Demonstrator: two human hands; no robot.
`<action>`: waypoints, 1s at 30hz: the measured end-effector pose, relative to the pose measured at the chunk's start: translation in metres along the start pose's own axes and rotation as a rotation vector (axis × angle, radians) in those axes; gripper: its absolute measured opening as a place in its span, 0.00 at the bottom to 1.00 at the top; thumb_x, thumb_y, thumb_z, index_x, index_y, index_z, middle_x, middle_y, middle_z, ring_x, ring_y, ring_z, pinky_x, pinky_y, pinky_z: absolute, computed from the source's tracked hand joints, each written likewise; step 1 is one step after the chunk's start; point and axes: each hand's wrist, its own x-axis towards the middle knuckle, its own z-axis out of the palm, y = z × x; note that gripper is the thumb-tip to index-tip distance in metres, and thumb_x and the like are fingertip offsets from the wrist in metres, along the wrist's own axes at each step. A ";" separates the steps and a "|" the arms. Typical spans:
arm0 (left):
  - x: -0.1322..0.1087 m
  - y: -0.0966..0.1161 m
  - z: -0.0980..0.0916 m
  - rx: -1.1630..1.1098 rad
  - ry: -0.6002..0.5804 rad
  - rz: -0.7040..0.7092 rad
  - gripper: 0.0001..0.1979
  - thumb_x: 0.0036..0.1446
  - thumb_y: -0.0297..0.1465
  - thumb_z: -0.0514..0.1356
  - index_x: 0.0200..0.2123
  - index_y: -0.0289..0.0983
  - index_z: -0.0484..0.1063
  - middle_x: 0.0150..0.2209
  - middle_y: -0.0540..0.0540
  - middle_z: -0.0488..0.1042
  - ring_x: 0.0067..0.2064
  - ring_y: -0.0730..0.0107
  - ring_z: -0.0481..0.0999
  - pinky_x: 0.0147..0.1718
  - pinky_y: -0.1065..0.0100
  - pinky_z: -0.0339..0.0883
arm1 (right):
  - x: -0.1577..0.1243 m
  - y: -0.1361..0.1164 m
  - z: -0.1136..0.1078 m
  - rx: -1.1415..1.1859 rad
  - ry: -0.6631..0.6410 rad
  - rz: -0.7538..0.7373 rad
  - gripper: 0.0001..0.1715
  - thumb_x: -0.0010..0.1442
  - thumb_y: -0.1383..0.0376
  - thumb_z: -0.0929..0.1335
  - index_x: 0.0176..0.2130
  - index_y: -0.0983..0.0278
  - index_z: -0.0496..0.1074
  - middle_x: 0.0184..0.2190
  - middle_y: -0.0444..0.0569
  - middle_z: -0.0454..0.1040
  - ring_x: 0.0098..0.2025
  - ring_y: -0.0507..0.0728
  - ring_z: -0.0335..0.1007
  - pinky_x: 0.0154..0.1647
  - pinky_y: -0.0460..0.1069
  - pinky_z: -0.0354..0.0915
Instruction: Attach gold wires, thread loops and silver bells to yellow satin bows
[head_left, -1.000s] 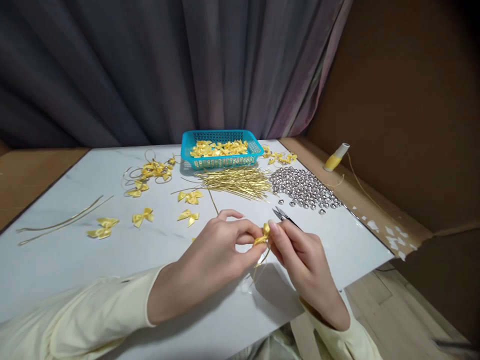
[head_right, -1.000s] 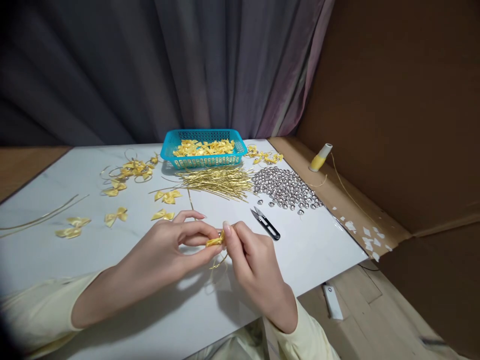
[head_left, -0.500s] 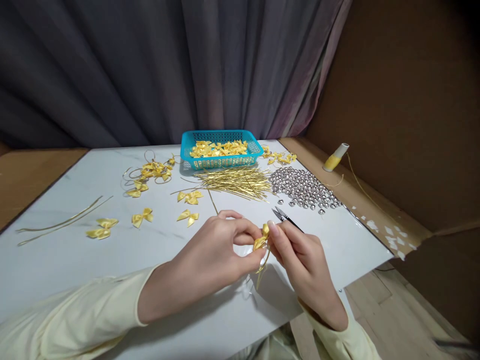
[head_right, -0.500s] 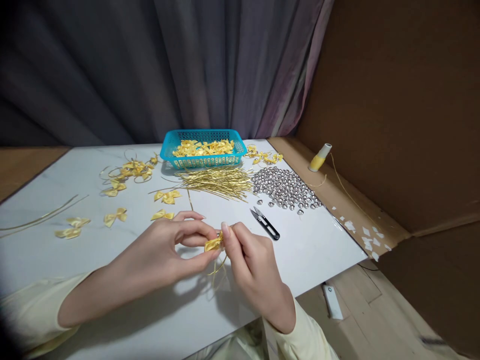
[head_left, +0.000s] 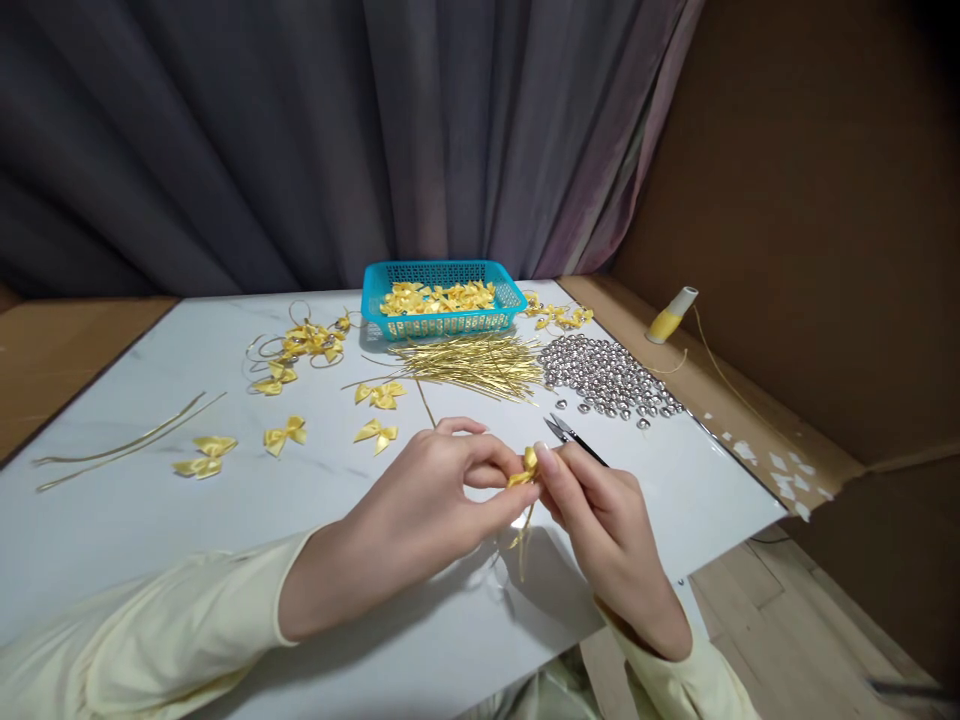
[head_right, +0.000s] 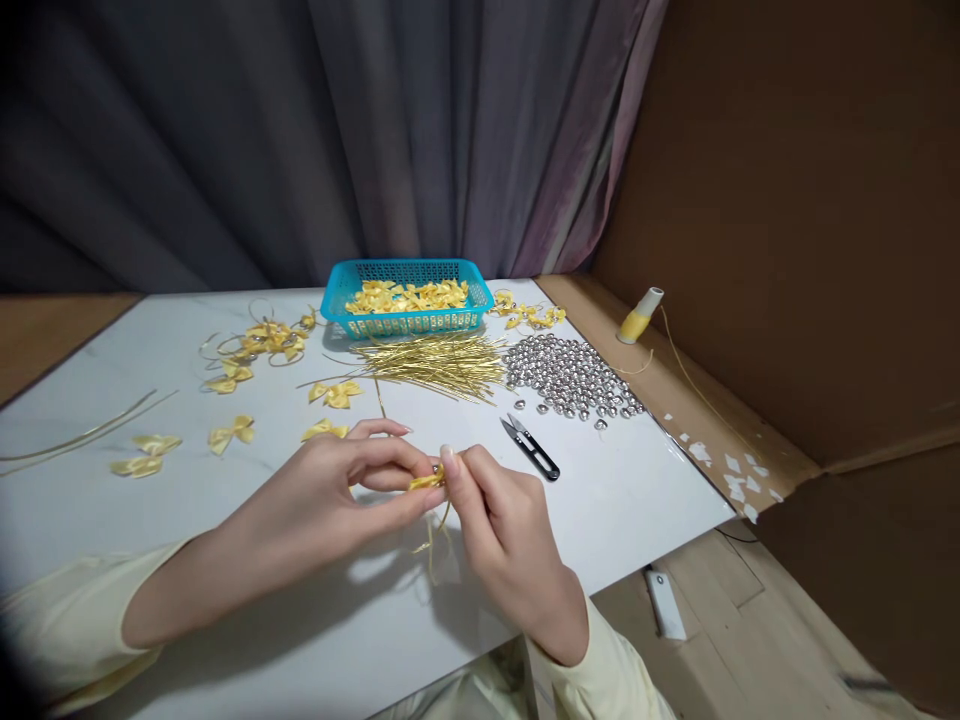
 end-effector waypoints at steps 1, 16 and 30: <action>0.000 0.000 0.000 -0.001 -0.011 -0.003 0.06 0.51 0.34 0.58 0.25 0.40 0.73 0.23 0.53 0.75 0.37 0.66 0.72 0.42 0.66 0.65 | 0.000 0.000 0.000 -0.001 -0.001 -0.006 0.17 0.64 0.66 0.58 0.23 0.63 0.55 0.18 0.38 0.51 0.19 0.47 0.47 0.20 0.44 0.48; 0.001 0.006 -0.011 -0.053 -0.199 -0.086 0.11 0.54 0.36 0.56 0.24 0.37 0.70 0.19 0.54 0.65 0.30 0.71 0.69 0.31 0.72 0.60 | 0.001 0.000 -0.005 -0.060 0.004 -0.120 0.17 0.63 0.70 0.59 0.23 0.63 0.53 0.17 0.38 0.50 0.19 0.46 0.45 0.20 0.44 0.46; 0.001 0.003 -0.017 -0.164 -0.328 -0.223 0.09 0.51 0.37 0.57 0.30 0.38 0.71 0.17 0.55 0.67 0.28 0.70 0.69 0.29 0.73 0.63 | 0.005 0.002 -0.015 -0.003 -0.160 -0.082 0.14 0.62 0.67 0.62 0.24 0.64 0.60 0.19 0.40 0.60 0.21 0.47 0.53 0.22 0.44 0.50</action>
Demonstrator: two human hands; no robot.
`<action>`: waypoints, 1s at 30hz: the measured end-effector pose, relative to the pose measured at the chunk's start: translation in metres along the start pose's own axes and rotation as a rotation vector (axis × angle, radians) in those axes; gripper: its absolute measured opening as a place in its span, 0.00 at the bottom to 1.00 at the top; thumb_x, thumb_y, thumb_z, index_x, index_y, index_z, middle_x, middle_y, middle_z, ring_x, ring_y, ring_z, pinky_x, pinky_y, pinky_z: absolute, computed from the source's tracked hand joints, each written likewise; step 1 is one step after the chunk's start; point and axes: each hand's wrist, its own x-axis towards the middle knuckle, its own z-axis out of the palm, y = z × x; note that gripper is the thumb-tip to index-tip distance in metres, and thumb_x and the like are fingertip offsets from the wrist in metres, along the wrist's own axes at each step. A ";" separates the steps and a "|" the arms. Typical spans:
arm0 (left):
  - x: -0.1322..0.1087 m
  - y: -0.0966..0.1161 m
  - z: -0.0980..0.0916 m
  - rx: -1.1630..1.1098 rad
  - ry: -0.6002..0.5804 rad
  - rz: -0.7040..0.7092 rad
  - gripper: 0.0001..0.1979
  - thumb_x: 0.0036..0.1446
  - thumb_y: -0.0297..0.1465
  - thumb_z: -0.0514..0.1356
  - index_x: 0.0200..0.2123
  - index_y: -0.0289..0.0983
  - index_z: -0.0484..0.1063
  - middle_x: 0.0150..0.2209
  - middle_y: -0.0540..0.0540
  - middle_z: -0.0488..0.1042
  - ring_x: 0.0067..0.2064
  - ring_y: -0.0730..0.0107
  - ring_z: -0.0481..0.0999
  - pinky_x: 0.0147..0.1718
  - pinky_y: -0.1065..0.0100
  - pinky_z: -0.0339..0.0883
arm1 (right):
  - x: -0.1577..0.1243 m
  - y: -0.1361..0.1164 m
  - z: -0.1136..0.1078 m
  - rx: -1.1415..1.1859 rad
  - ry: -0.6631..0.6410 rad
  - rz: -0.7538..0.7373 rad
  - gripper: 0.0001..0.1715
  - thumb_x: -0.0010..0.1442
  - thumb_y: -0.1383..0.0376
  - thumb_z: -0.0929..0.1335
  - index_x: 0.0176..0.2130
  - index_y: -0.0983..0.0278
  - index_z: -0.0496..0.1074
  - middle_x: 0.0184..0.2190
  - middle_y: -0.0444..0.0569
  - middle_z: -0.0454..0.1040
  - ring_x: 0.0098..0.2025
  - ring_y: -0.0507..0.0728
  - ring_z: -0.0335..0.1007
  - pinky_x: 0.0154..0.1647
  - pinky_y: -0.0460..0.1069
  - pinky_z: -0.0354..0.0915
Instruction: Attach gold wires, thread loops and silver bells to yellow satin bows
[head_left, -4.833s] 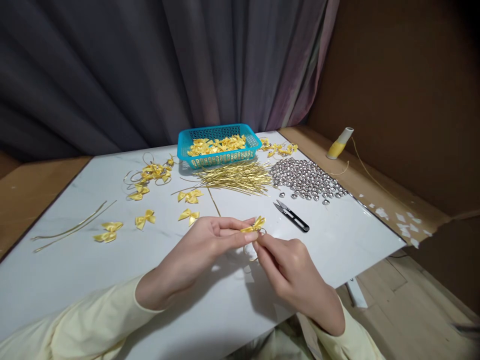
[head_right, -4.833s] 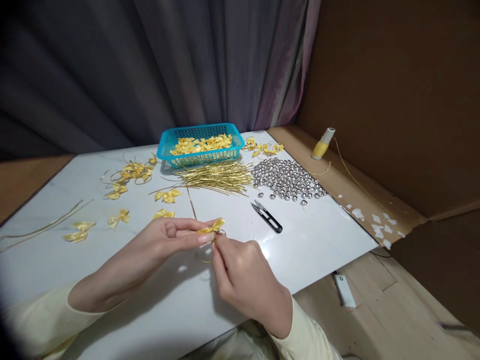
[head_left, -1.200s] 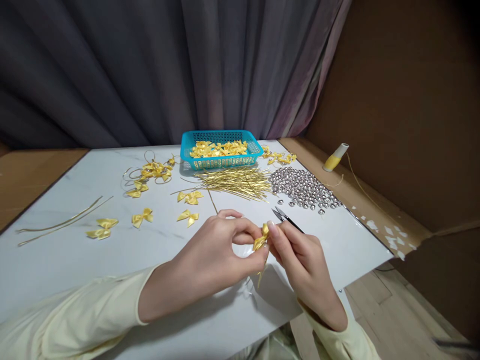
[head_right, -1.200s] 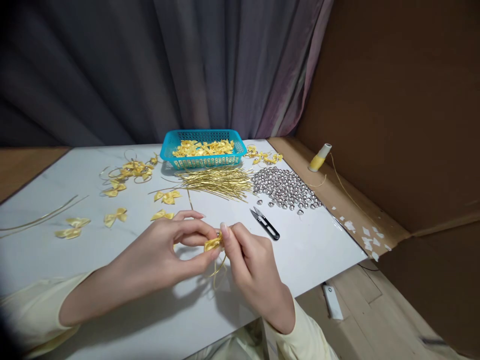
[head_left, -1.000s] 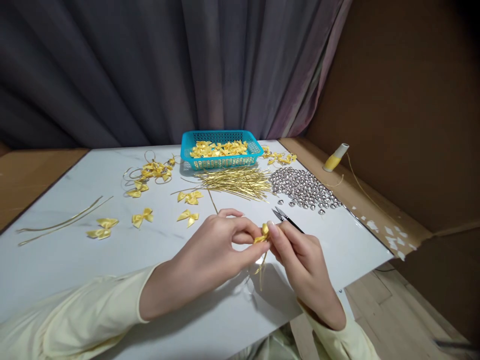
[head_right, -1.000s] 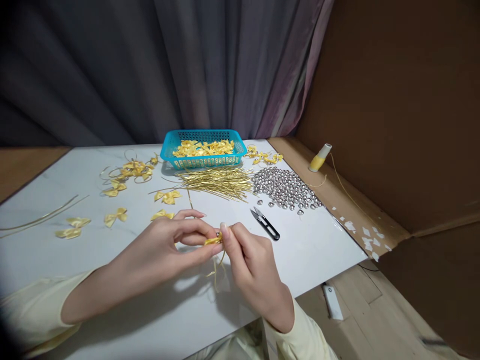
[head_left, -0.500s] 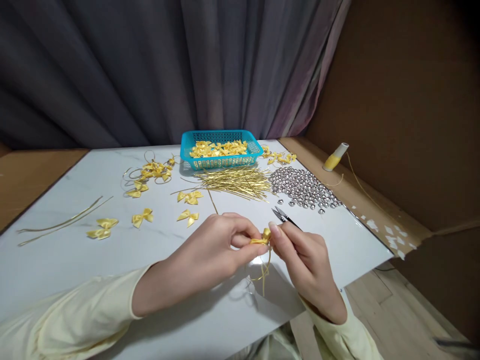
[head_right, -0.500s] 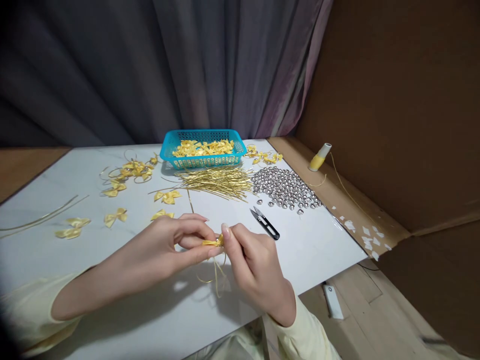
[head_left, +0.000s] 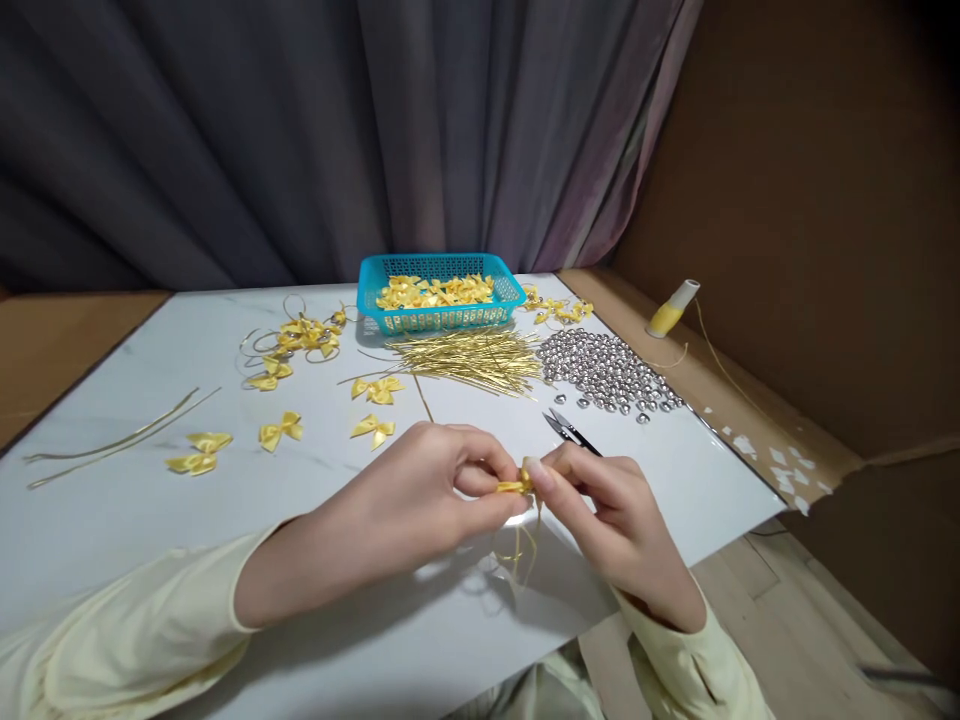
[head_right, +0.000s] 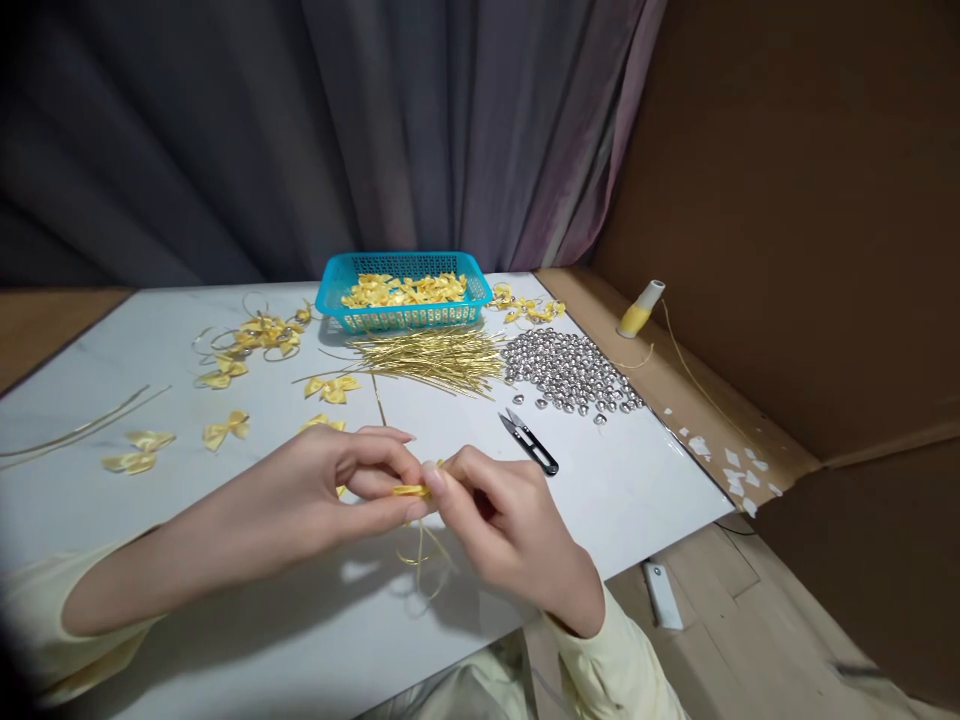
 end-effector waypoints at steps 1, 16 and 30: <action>0.000 0.000 0.000 0.009 0.004 -0.010 0.09 0.50 0.38 0.58 0.31 0.38 0.72 0.18 0.55 0.69 0.29 0.68 0.71 0.29 0.72 0.63 | 0.000 0.000 0.000 -0.004 -0.002 -0.007 0.14 0.62 0.67 0.62 0.24 0.65 0.60 0.20 0.41 0.61 0.21 0.47 0.54 0.22 0.44 0.51; 0.004 -0.001 0.000 0.097 0.054 0.079 0.09 0.52 0.36 0.57 0.28 0.38 0.73 0.18 0.54 0.68 0.29 0.70 0.68 0.33 0.71 0.61 | 0.002 -0.003 0.001 -0.065 -0.028 -0.053 0.15 0.63 0.68 0.60 0.24 0.65 0.60 0.20 0.42 0.61 0.21 0.46 0.53 0.23 0.44 0.50; 0.016 -0.009 0.003 -0.200 -0.250 -0.130 0.09 0.47 0.35 0.59 0.23 0.36 0.66 0.15 0.58 0.58 0.19 0.79 0.53 0.17 0.76 0.47 | 0.001 -0.005 -0.002 -0.305 0.201 -0.287 0.13 0.60 0.72 0.61 0.24 0.63 0.60 0.19 0.41 0.61 0.19 0.47 0.52 0.21 0.45 0.50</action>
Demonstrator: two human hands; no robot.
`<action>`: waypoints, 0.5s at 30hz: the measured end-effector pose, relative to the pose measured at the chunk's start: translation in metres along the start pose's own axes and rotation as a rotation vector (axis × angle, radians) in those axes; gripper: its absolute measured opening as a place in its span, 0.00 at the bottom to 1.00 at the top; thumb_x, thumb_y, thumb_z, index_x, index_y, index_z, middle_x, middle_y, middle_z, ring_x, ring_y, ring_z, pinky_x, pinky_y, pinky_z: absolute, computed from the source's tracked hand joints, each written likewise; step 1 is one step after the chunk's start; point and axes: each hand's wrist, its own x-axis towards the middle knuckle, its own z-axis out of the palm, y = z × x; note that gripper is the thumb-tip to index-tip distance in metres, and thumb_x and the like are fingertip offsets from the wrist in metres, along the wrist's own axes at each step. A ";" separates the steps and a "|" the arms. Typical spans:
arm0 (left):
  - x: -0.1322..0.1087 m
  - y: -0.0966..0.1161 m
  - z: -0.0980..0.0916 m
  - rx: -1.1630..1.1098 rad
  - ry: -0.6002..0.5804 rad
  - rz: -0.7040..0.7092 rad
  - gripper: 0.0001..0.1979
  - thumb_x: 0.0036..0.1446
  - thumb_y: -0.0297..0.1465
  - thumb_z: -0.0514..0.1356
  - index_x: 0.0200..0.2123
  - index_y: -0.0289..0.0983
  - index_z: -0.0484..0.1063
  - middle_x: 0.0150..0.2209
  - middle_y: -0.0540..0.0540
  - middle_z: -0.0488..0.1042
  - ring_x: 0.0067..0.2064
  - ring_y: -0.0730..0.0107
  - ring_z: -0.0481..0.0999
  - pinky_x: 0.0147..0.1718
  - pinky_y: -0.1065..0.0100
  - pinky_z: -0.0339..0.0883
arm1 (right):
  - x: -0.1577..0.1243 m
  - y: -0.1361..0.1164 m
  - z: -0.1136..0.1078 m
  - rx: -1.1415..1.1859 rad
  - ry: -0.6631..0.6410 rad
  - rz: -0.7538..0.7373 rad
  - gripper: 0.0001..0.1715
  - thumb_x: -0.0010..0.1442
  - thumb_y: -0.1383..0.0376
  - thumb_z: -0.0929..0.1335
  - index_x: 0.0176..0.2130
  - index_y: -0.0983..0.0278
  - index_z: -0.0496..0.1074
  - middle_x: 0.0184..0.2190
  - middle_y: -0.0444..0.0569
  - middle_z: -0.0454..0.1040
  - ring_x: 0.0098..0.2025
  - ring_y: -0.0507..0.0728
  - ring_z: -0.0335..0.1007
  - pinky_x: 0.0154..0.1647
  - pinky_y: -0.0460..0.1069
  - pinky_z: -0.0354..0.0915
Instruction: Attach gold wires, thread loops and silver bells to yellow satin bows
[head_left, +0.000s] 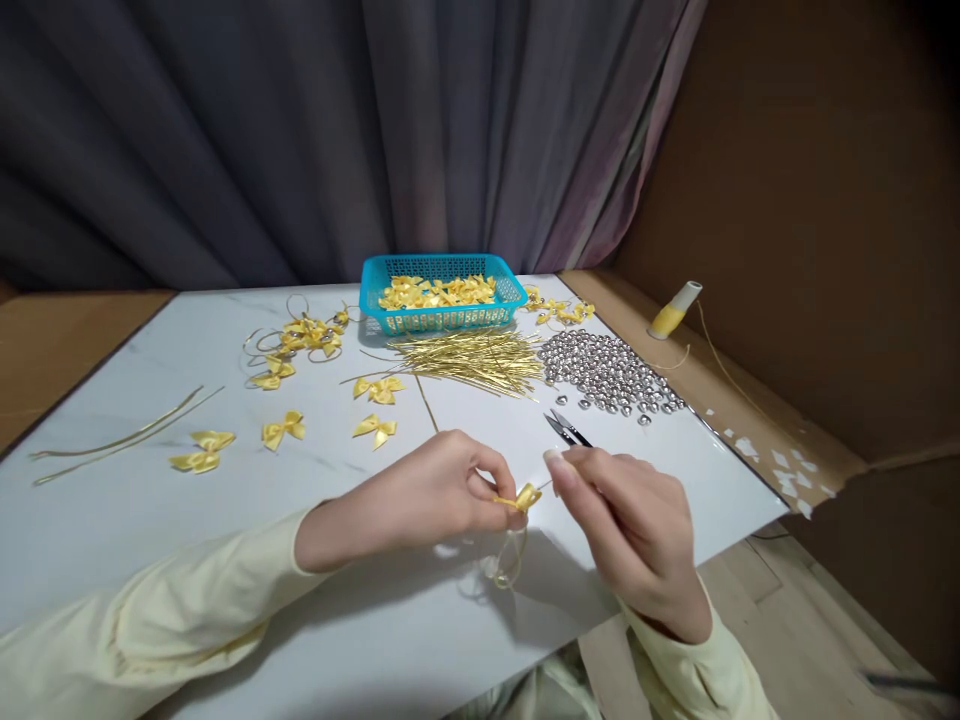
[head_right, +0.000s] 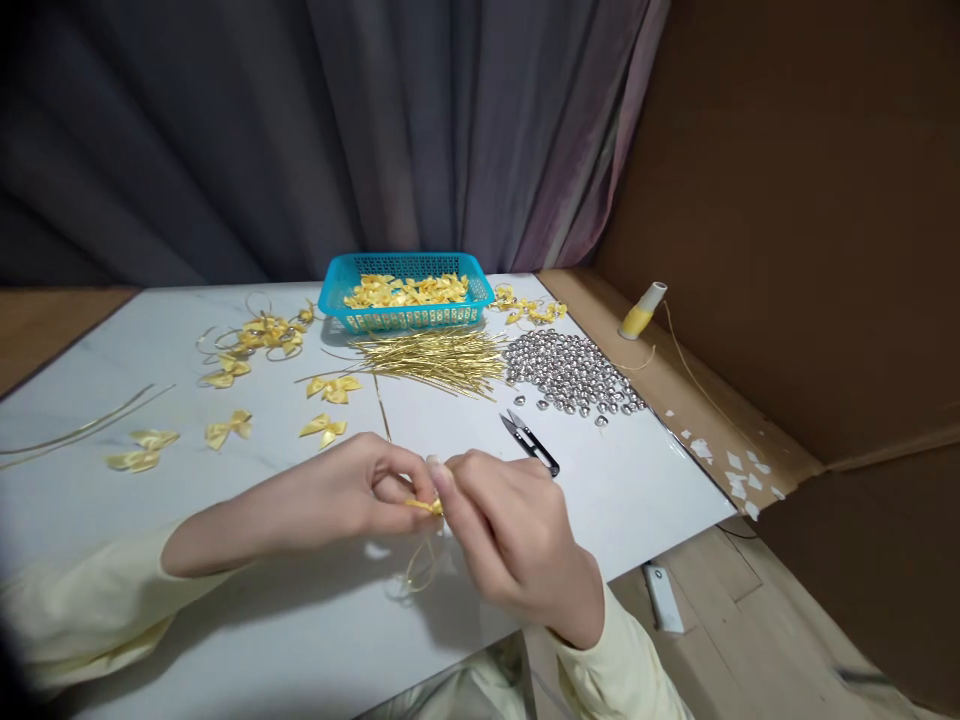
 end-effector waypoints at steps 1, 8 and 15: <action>0.000 0.001 0.000 -0.008 0.001 0.001 0.09 0.47 0.35 0.59 0.23 0.36 0.66 0.15 0.58 0.59 0.19 0.79 0.53 0.18 0.76 0.47 | 0.000 0.000 -0.001 0.011 -0.010 0.014 0.13 0.60 0.72 0.61 0.24 0.63 0.60 0.19 0.41 0.61 0.19 0.47 0.52 0.21 0.45 0.50; -0.006 0.005 0.000 0.002 -0.025 -0.014 0.07 0.46 0.34 0.59 0.23 0.36 0.66 0.15 0.58 0.61 0.19 0.79 0.56 0.19 0.76 0.49 | 0.004 0.004 0.001 0.211 0.305 0.203 0.15 0.60 0.70 0.62 0.23 0.63 0.60 0.18 0.41 0.58 0.19 0.48 0.51 0.19 0.46 0.49; -0.006 0.006 -0.002 -0.006 -0.043 -0.029 0.08 0.45 0.35 0.59 0.25 0.35 0.67 0.19 0.56 0.68 0.20 0.78 0.59 0.20 0.77 0.52 | 0.013 0.017 0.000 0.261 0.483 0.233 0.17 0.60 0.69 0.63 0.20 0.64 0.58 0.16 0.39 0.53 0.18 0.46 0.48 0.17 0.45 0.48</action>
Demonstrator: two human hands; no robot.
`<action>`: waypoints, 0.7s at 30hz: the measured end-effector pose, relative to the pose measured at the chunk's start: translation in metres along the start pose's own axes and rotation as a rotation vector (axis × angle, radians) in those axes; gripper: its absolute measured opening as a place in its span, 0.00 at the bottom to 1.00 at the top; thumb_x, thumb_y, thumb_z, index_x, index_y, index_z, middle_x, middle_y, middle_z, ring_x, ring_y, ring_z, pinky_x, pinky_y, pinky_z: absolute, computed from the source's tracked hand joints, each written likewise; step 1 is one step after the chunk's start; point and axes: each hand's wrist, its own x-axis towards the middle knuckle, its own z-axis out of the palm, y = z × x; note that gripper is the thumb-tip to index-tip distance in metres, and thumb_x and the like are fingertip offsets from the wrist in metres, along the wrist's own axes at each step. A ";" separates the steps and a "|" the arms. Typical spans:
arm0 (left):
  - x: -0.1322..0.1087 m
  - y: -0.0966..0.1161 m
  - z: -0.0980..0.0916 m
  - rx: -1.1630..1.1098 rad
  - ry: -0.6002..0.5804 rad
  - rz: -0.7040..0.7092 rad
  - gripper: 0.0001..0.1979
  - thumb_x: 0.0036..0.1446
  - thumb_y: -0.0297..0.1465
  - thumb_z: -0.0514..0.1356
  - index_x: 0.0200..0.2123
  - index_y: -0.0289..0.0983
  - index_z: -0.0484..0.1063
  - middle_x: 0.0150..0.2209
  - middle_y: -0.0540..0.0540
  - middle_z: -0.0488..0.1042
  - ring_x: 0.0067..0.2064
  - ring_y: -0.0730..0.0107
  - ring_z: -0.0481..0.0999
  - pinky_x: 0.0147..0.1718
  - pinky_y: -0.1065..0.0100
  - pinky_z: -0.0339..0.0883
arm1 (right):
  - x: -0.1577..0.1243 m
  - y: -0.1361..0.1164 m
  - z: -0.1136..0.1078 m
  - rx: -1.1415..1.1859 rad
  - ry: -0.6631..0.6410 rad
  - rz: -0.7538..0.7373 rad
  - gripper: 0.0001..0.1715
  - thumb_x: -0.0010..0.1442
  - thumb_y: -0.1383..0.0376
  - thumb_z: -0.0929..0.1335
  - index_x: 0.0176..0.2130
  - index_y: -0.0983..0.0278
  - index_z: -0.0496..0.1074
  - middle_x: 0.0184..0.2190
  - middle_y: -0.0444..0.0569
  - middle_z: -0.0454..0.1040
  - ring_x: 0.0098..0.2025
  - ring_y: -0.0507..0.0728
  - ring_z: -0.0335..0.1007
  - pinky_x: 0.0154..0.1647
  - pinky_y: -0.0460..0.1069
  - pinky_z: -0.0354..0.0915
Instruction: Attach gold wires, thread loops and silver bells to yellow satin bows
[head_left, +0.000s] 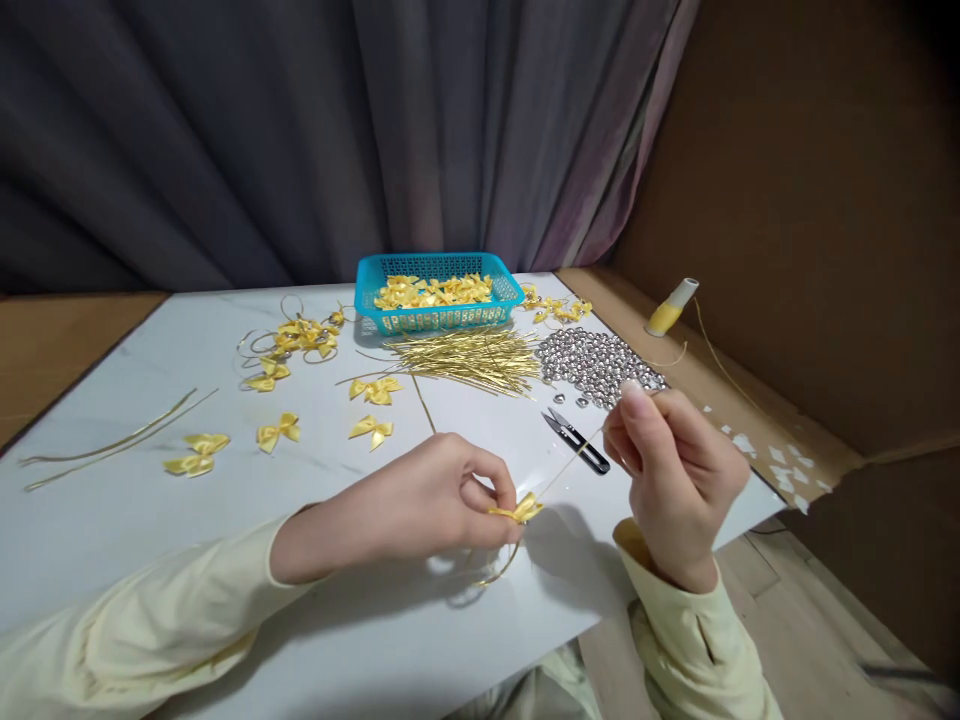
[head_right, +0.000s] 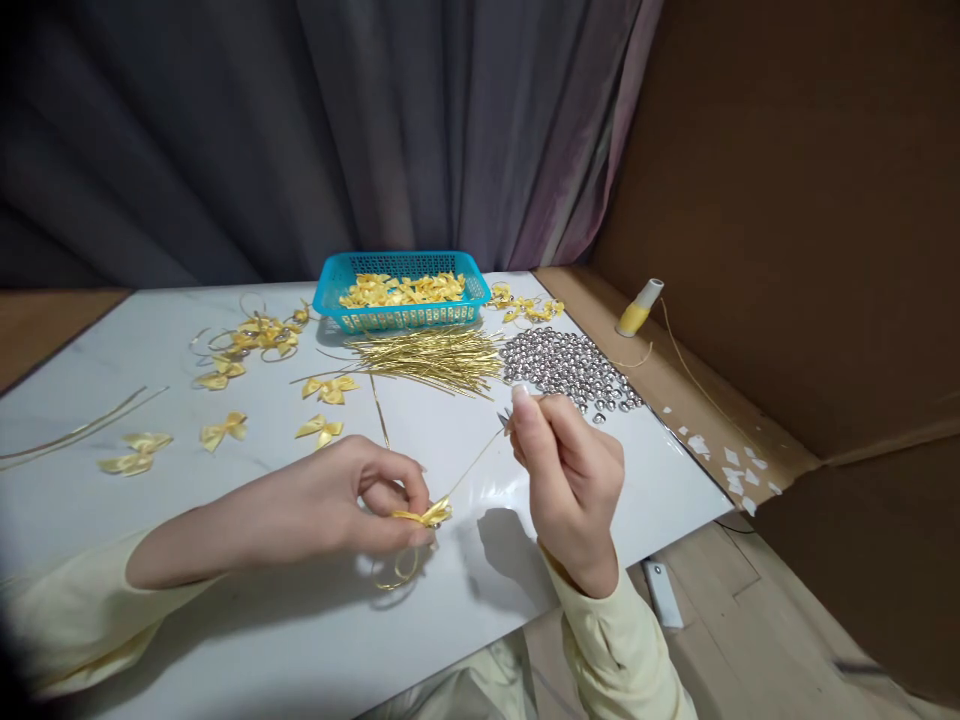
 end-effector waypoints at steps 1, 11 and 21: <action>0.000 0.000 0.000 -0.002 -0.006 0.001 0.08 0.45 0.35 0.59 0.25 0.35 0.68 0.19 0.55 0.69 0.20 0.78 0.59 0.20 0.77 0.52 | 0.000 0.001 0.000 -0.008 0.022 -0.006 0.17 0.60 0.69 0.63 0.21 0.64 0.59 0.16 0.39 0.53 0.18 0.46 0.48 0.17 0.45 0.48; 0.001 -0.009 0.001 0.013 -0.047 -0.064 0.10 0.43 0.36 0.63 0.25 0.36 0.70 0.20 0.54 0.72 0.21 0.77 0.63 0.19 0.78 0.53 | 0.013 0.000 -0.005 0.029 0.235 -0.052 0.17 0.58 0.68 0.65 0.19 0.64 0.61 0.14 0.38 0.53 0.15 0.46 0.46 0.13 0.45 0.43; 0.002 -0.005 -0.002 -0.067 -0.113 -0.057 0.11 0.42 0.38 0.65 0.25 0.37 0.72 0.24 0.53 0.77 0.26 0.73 0.72 0.23 0.76 0.58 | 0.025 0.000 -0.003 0.047 0.180 -0.058 0.17 0.59 0.65 0.65 0.20 0.62 0.63 0.15 0.40 0.56 0.15 0.48 0.50 0.13 0.46 0.47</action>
